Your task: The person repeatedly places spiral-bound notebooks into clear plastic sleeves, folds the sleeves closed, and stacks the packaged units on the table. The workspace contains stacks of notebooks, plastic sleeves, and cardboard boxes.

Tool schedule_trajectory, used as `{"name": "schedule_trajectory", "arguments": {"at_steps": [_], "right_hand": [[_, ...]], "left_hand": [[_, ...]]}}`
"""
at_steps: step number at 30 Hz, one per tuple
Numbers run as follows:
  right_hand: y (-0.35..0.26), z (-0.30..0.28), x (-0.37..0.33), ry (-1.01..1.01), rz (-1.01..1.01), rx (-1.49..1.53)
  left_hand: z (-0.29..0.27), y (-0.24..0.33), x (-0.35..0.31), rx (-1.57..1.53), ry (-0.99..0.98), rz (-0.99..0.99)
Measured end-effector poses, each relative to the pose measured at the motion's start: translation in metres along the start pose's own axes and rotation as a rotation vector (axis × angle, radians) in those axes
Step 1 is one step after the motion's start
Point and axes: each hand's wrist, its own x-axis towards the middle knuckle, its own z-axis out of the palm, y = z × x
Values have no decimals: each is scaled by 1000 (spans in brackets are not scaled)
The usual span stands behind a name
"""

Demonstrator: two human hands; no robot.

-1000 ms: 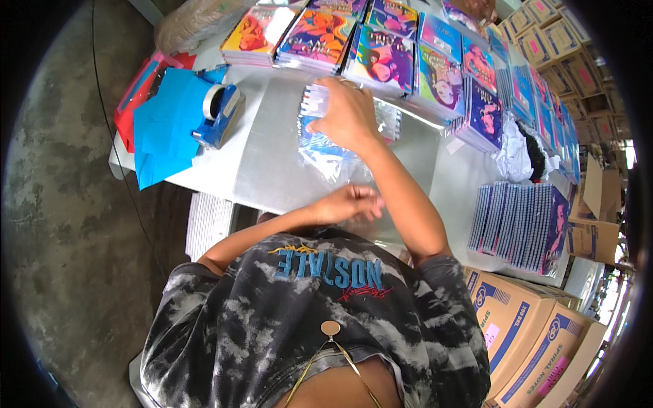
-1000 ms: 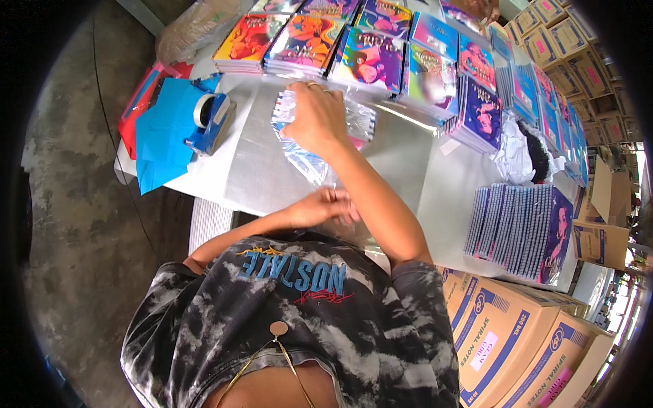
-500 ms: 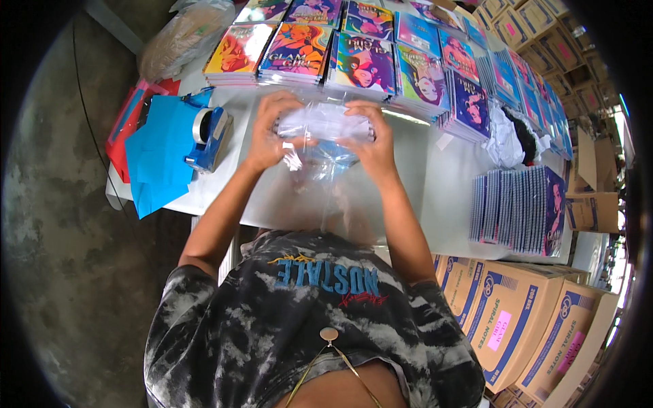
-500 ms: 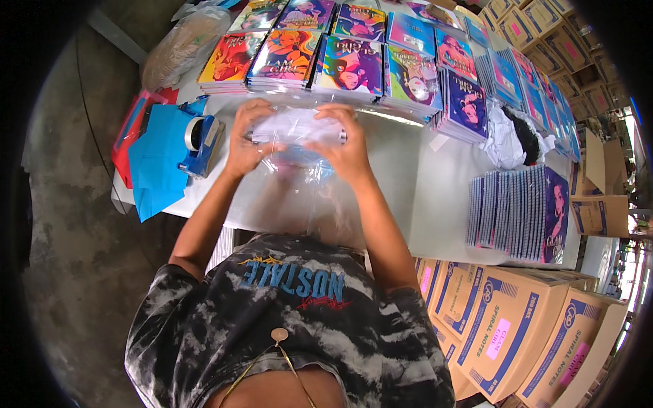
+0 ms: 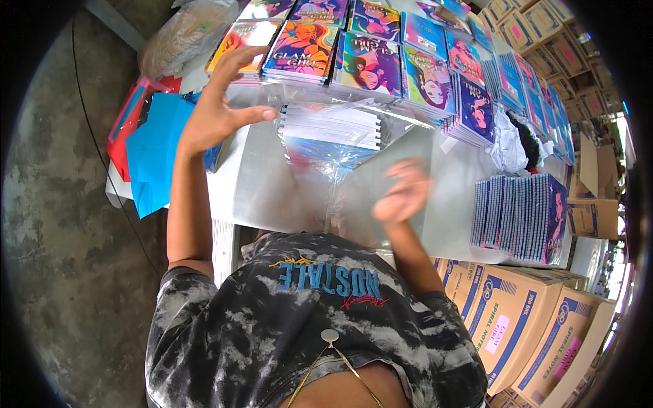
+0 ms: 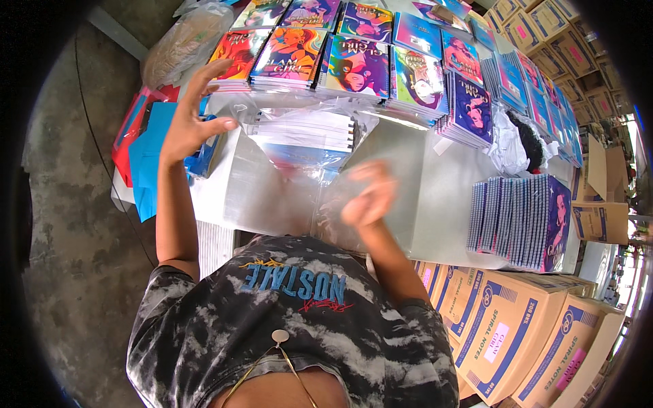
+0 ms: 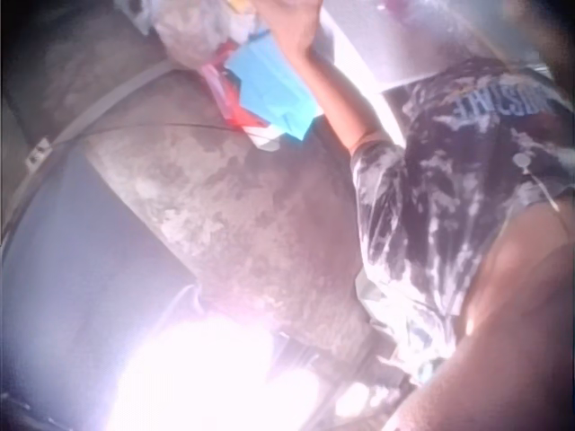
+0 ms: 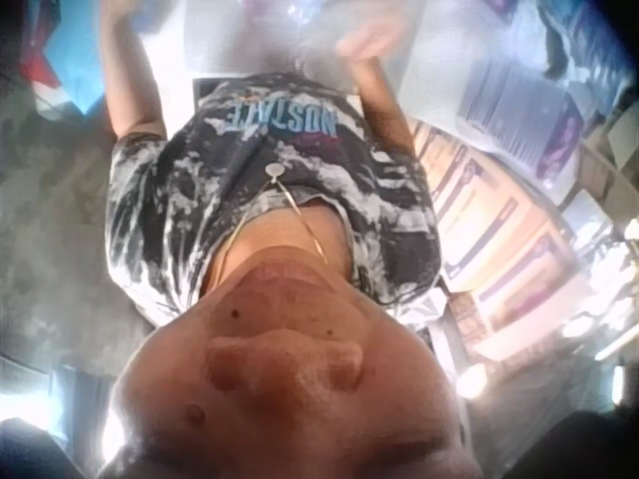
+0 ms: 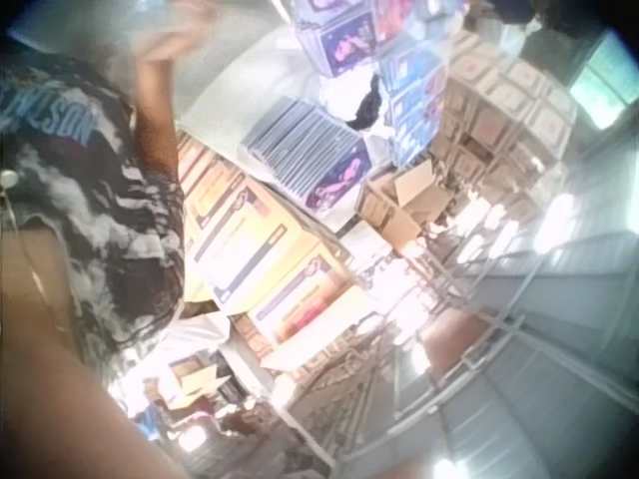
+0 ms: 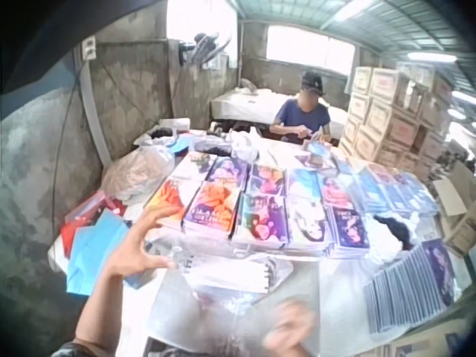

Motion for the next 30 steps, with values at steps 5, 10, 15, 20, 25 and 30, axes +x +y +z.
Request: {"name": "schedule_trajectory", "arguments": {"at_steps": [5, 10, 15, 20, 25, 30], "right_hand": [[-37, 42, 6, -896, 88, -392], [3, 65, 34, -1009, 166, -673], [23, 70, 36, -683, 75, -503], [5, 31, 3, -257, 297, -670], [-11, 40, 6, -708, 221, -699], [-4, 46, 9, -752, 132, -697]], "left_hand": [[27, -41, -43, -83, 1, -91], [95, -17, -87, -89, 166, -332], [114, 5, -93, 422, 266, -122], [116, 21, -71, 663, 24, 17], [110, 28, -61, 402, -94, -12], [79, 16, -19, 233, 46, -195]]}}
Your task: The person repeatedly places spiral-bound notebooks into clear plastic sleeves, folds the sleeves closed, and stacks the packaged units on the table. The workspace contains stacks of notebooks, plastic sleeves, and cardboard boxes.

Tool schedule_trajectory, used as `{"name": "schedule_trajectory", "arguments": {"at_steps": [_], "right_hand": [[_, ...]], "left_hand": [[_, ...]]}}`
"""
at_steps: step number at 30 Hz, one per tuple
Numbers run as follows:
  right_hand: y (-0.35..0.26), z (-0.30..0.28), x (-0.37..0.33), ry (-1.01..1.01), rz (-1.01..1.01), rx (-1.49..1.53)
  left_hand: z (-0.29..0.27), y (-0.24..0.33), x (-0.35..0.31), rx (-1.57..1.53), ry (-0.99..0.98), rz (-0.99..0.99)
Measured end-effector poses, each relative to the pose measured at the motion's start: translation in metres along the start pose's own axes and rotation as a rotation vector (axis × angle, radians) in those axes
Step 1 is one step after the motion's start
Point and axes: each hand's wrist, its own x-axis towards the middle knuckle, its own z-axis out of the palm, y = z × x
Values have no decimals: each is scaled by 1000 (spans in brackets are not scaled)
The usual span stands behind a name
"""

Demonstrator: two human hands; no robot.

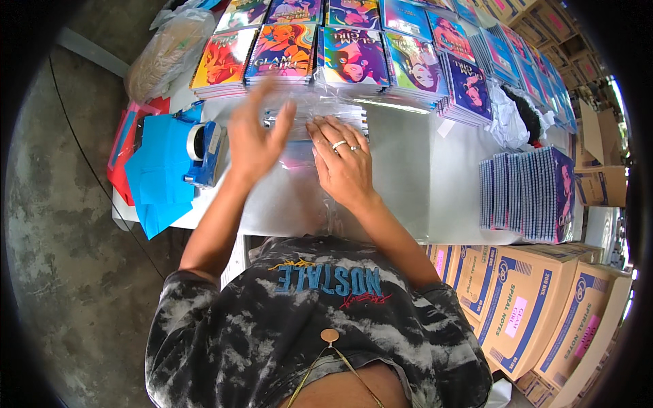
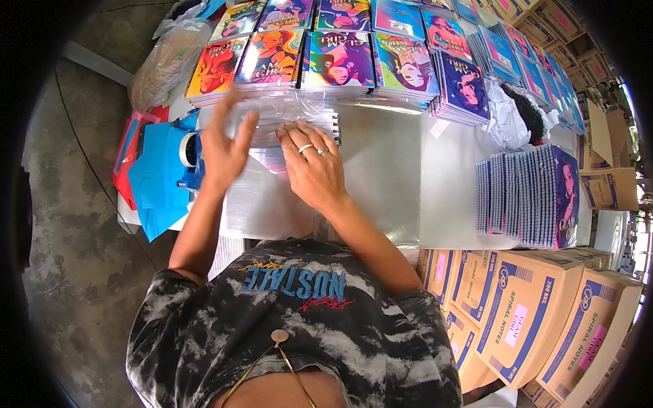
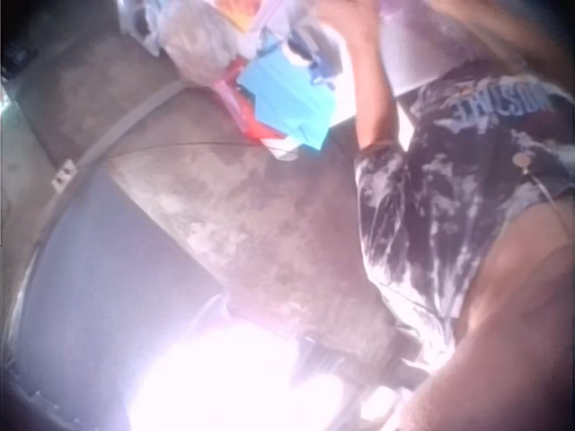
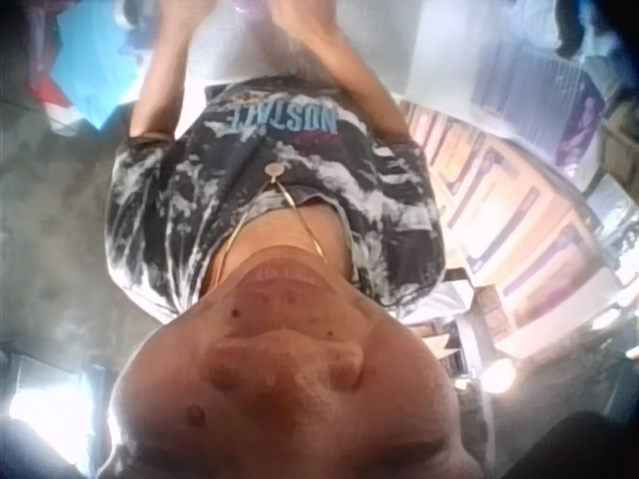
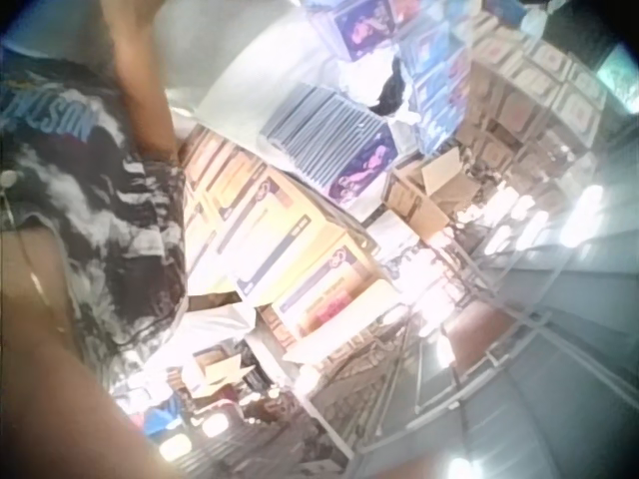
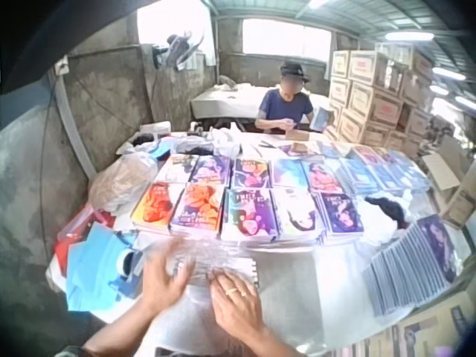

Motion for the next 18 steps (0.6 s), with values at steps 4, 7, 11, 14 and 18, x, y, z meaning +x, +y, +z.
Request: {"name": "schedule_trajectory", "arguments": {"at_steps": [4, 7, 11, 14, 18], "right_hand": [[3, 1, 1, 11, -45, 3], [11, 6, -2, 74, -79, 3], [8, 25, -4, 472, 73, 267], [2, 23, 2, 549, 164, 289], [12, 18, -6, 295, 30, 133]], "left_hand": [[13, -29, 52, 11, -242, 161], [14, -13, 60, -291, -552, 85], [23, -8, 5, 21, -278, 313], [36, -10, -34, 242, -98, 459], [36, -15, -62, 411, -114, 446]]}}
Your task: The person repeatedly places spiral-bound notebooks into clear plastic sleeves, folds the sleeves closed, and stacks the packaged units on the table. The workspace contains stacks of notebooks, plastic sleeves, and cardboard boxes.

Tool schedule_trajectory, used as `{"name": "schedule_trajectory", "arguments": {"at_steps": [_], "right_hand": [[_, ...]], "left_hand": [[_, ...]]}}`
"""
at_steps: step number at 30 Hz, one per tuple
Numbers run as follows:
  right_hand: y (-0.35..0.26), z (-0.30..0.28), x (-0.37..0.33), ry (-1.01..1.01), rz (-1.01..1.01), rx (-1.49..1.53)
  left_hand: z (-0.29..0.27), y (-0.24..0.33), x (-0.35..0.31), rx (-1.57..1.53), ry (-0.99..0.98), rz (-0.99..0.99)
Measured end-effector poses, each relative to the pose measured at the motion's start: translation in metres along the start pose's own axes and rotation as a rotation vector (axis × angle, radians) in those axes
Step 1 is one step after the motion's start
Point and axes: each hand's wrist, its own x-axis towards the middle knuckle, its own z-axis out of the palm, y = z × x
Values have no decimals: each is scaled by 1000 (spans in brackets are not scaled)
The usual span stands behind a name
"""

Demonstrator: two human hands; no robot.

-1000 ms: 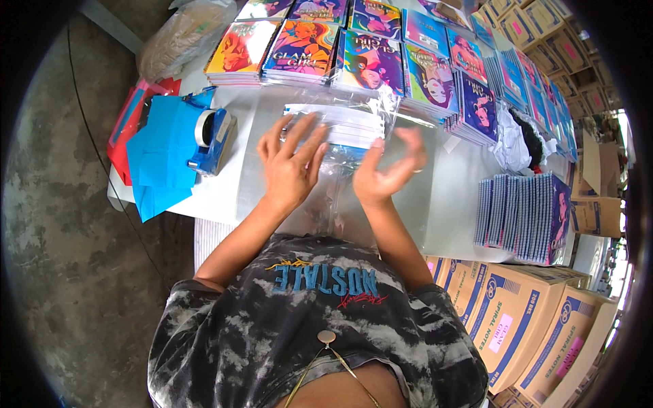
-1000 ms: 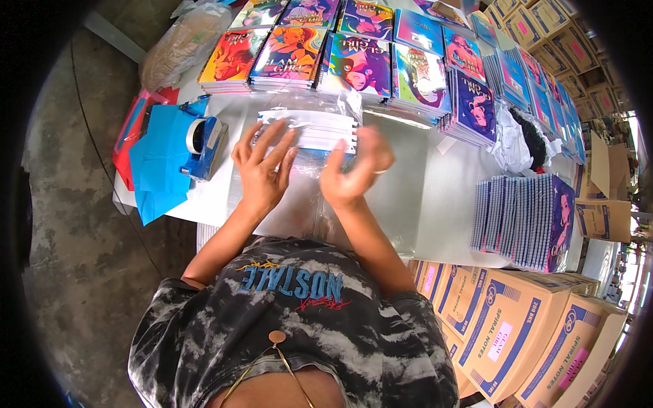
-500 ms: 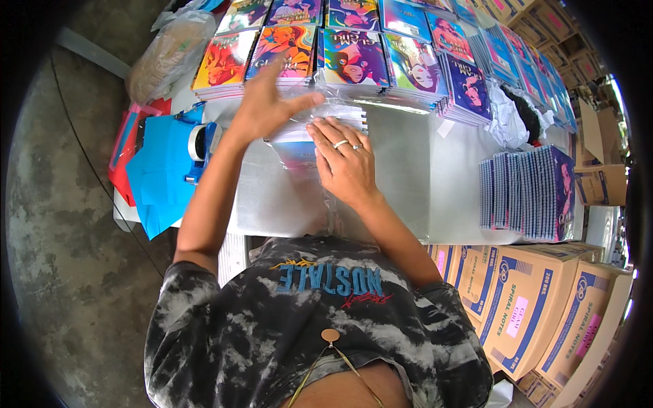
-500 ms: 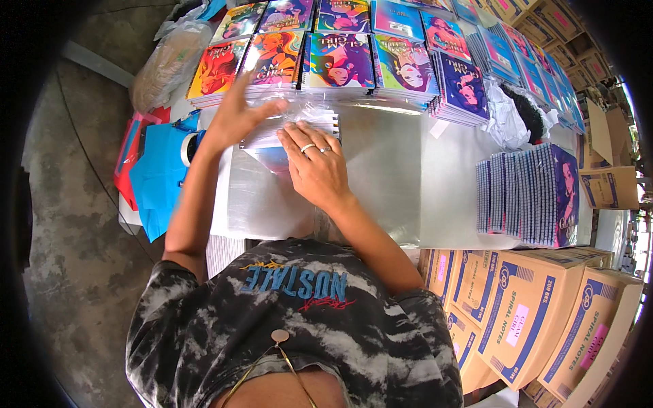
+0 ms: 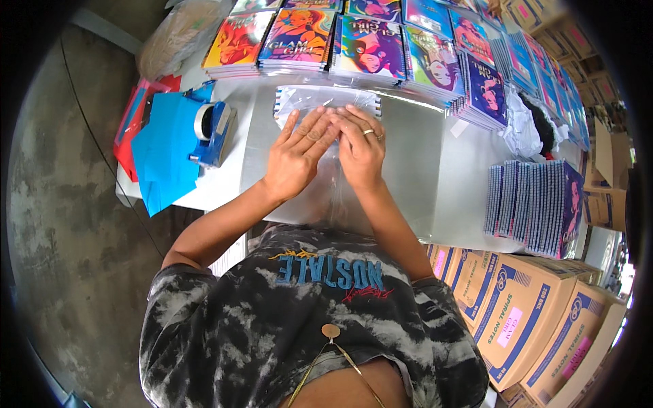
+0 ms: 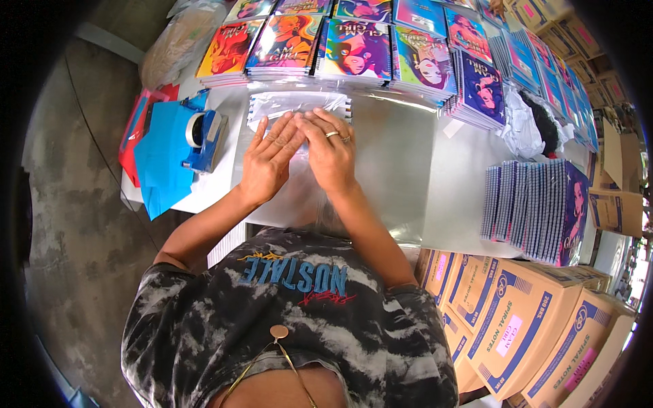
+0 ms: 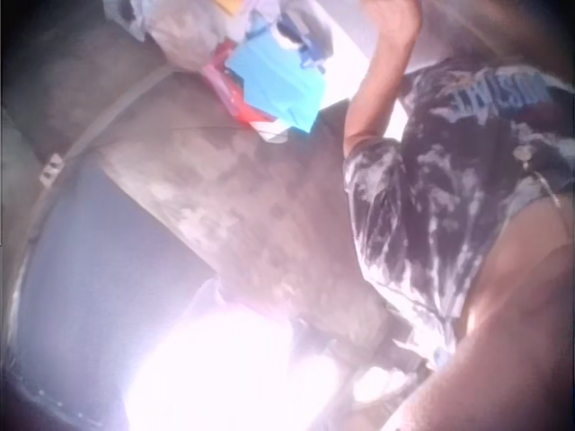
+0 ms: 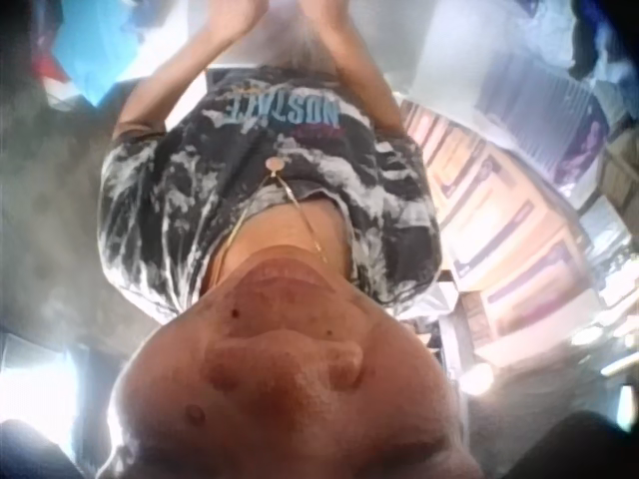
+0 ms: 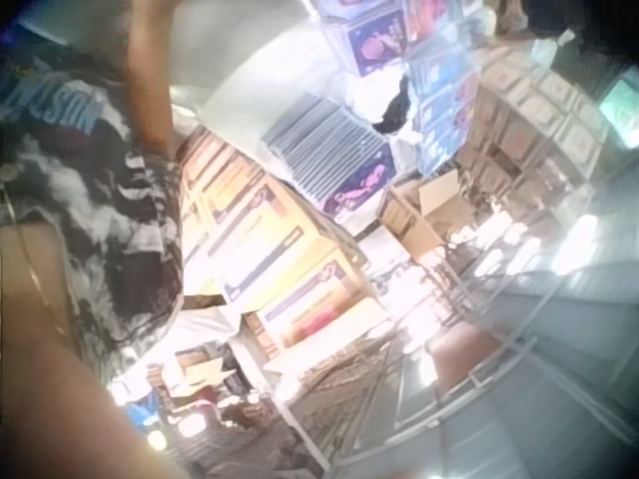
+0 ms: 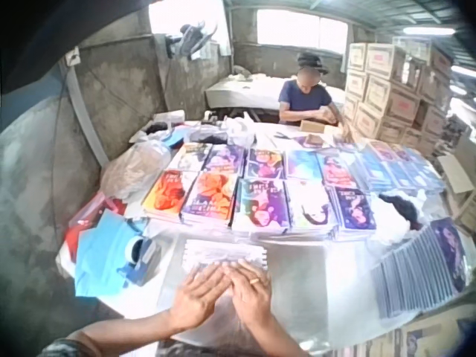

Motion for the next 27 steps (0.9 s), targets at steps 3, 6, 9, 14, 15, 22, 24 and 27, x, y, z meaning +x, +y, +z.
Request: {"name": "schedule_trajectory", "arguments": {"at_steps": [3, 6, 9, 14, 15, 22, 24, 27], "right_hand": [[9, 4, -3, 37, -71, 42], [11, 3, 0, 60, -108, -2], [10, 7, 1, 58, -126, 45], [10, 5, -2, 17, -104, 36], [10, 7, -2, 23, -109, 46], [16, 9, -7, 39, -138, -19], [14, 10, -6, 40, -140, -13], [13, 10, -5, 52, -145, 9]], "left_hand": [[-15, -20, -9, -88, 64, 60], [-45, -77, -25, 8, 487, -281], [-72, -171, -106, 427, 275, -795], [-92, -205, -117, -626, -470, -1521], [-91, -209, -122, -631, -528, -1490], [-106, -171, -176, -1641, 94, -1180], [-98, -176, -201, -1021, -27, -1342], [-82, -209, -193, 85, -11, -1314]]}}
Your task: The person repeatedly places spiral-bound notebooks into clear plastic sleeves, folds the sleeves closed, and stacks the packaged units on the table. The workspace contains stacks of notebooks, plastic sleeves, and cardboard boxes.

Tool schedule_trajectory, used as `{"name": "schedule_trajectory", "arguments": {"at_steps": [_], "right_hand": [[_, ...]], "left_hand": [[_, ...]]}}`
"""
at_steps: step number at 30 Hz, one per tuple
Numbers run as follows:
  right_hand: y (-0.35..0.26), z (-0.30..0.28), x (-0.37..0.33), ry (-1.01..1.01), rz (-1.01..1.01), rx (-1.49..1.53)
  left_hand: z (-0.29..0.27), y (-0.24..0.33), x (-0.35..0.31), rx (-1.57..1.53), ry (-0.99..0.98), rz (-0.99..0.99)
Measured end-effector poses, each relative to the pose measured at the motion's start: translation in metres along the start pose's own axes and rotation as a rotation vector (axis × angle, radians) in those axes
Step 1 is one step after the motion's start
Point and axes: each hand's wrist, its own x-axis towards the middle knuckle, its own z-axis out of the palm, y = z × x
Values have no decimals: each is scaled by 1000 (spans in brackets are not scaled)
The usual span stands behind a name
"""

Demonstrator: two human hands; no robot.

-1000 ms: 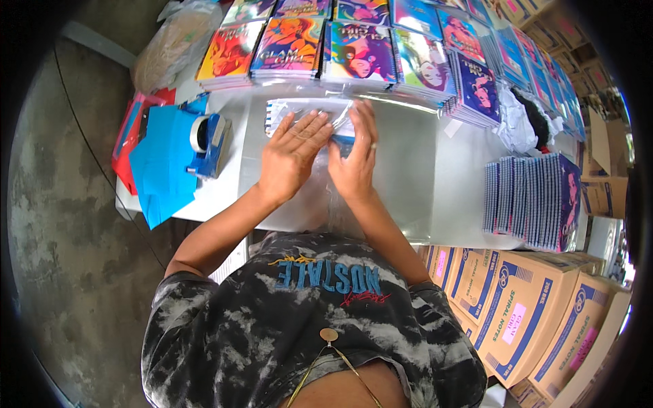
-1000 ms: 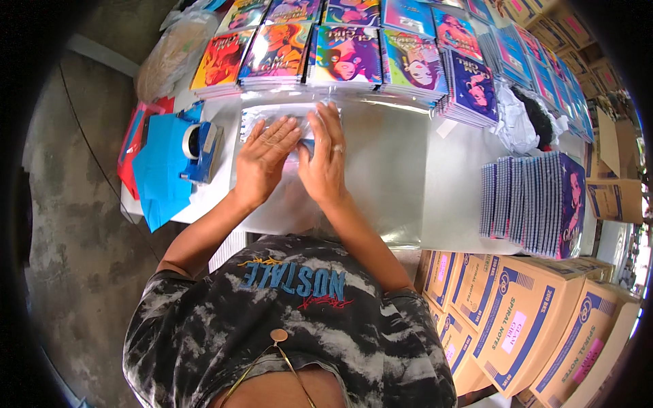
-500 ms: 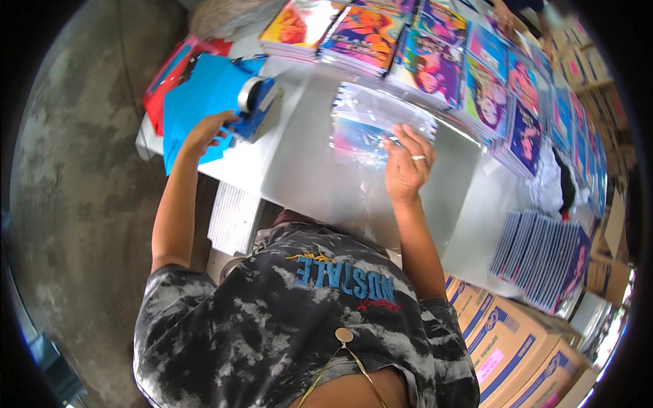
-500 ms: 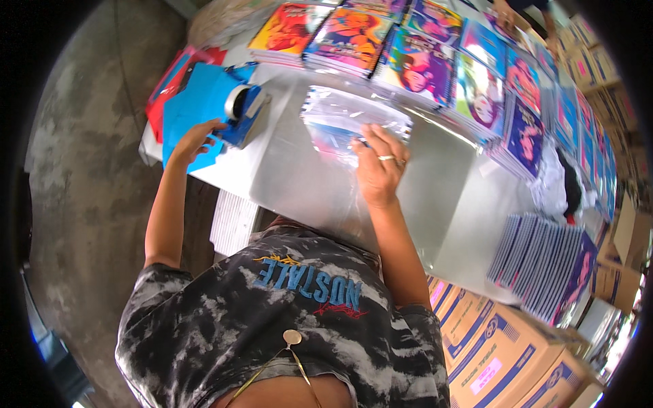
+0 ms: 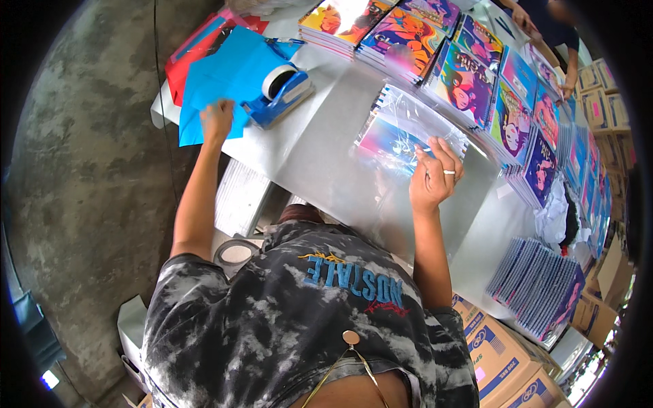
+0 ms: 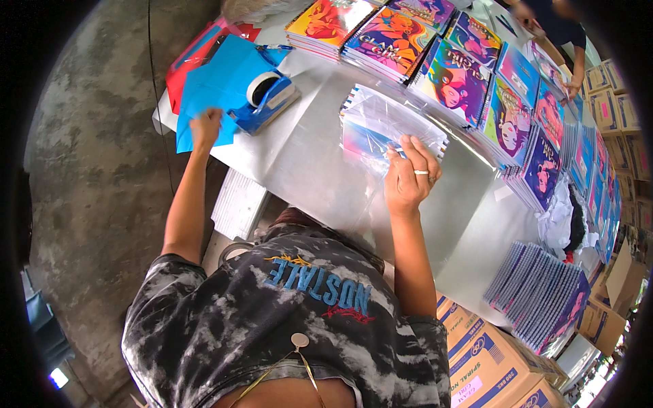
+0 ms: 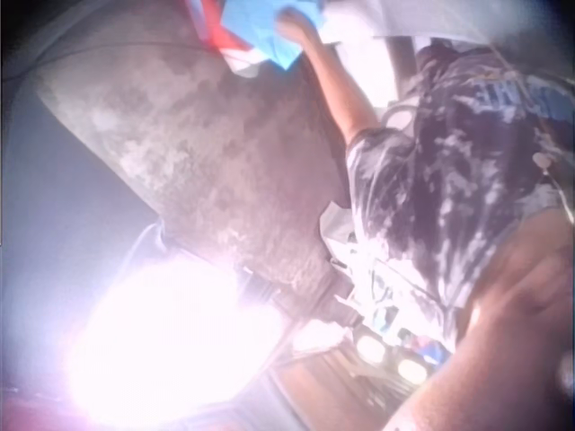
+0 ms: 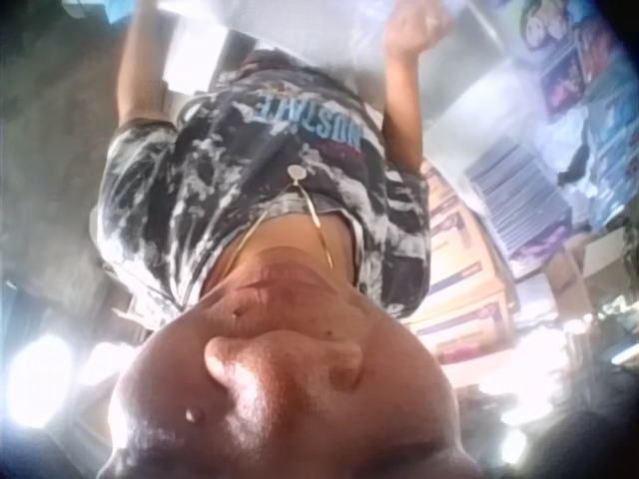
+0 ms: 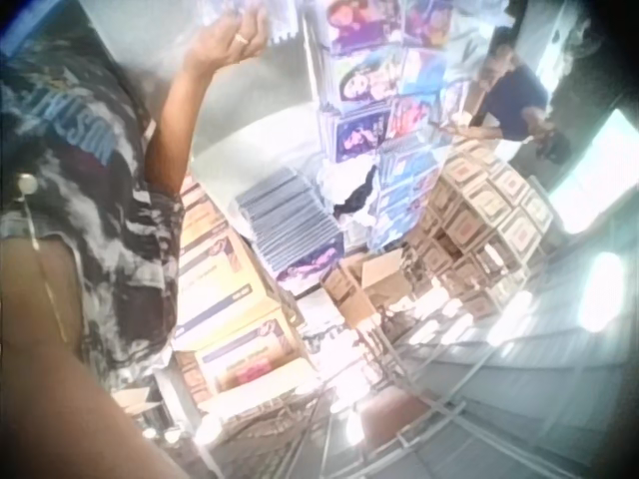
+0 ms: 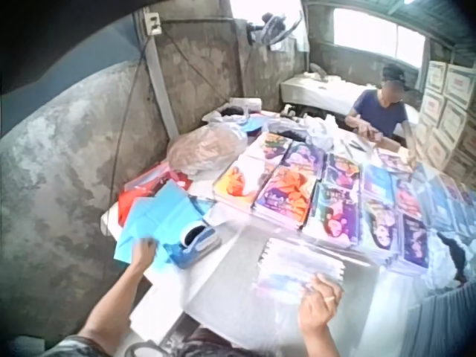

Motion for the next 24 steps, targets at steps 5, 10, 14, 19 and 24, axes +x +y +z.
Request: {"name": "schedule_trajectory", "arguments": {"at_steps": [5, 10, 14, 19, 24], "right_hand": [[2, -3, -1, -39, 23, 24], [1, -3, 1, -24, 38, 9], [0, -4, 1, -39, 32, 31], [-4, -11, 4, -135, 31, -64], [-22, -32, 32, -482, 132, -48]], "left_hand": [[-13, 128, -28, -10, 544, 44], [-23, 231, -99, -1043, 54, 316], [23, 268, -170, -1014, -593, 54], [57, 247, -181, -956, -738, -57], [107, 214, -160, -683, -513, -19]]}}
